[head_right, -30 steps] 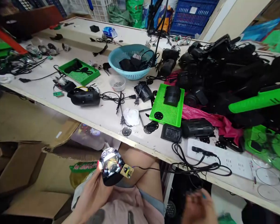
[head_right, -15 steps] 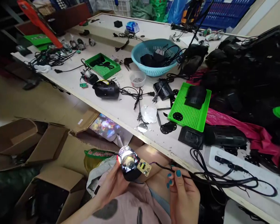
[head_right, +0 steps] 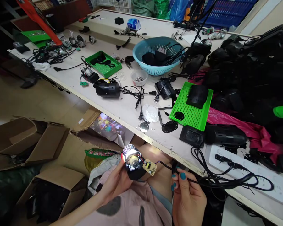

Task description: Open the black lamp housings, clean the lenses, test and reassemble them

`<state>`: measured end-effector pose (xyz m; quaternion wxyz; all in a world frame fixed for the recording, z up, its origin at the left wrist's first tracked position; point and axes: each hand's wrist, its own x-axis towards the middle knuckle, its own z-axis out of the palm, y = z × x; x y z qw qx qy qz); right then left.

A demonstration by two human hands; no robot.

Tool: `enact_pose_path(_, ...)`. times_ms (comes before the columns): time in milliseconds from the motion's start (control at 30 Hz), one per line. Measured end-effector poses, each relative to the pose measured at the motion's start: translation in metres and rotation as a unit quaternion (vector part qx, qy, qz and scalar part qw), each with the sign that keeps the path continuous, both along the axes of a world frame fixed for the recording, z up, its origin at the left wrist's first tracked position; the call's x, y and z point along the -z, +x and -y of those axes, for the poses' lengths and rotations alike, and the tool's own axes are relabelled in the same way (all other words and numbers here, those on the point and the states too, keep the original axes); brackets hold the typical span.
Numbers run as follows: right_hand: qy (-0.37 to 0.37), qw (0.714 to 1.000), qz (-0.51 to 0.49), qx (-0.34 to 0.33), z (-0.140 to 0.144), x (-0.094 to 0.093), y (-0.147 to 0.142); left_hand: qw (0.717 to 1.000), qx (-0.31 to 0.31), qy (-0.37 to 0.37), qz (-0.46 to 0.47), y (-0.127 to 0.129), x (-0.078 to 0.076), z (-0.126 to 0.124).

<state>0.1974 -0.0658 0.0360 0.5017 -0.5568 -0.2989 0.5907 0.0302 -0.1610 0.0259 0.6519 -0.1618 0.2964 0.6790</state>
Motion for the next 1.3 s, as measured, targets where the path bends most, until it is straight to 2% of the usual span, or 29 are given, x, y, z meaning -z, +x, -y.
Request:
enact_pose_path(133, 0.004, 1.000, -0.005, -0.020, 0.001, 0.002, 0.002, 0.999, 0.008, 0.034, 0.012, -0.002, 0.016, 0.005)
enact_pose_path(267, 0.009, 1.000, -0.004, -0.027, 0.002, 0.003, 0.003, 0.999, 0.004, 0.041, 0.015, -0.003, 0.020, 0.007)
enact_pose_path(367, 0.006, 1.000, 0.005, -0.028, 0.004, 0.003, 0.005, 0.999, 0.001, 0.025, 0.024, -0.002, 0.014, 0.005)
enact_pose_path(633, -0.008, 1.000, 0.022, -0.011, 0.004, 0.001, 0.006, 0.998, -0.017, -0.044, 0.031, -0.003, -0.014, -0.010)
enact_pose_path(767, -0.016, 1.000, 0.009, 0.000, 0.002, -0.003, 0.006, 0.998, -0.011, -0.057, 0.015, -0.003, -0.018, -0.014)
enact_pose_path(933, -0.035, 0.999, -0.004, 0.009, 0.002, -0.004, 0.007, 0.999, -0.004, -0.052, -0.012, 0.000, -0.014, -0.012)
enact_pose_path(1067, -0.037, 0.999, -0.015, 0.006, 0.002, -0.003, 0.004, 0.999, -0.006, -0.039, 0.011, 0.003, -0.009, -0.006)
enact_pose_path(1300, -0.014, 1.000, -0.011, -0.001, 0.001, 0.000, 0.004, 1.000, -0.014, 0.004, 0.024, 0.004, 0.019, 0.002)
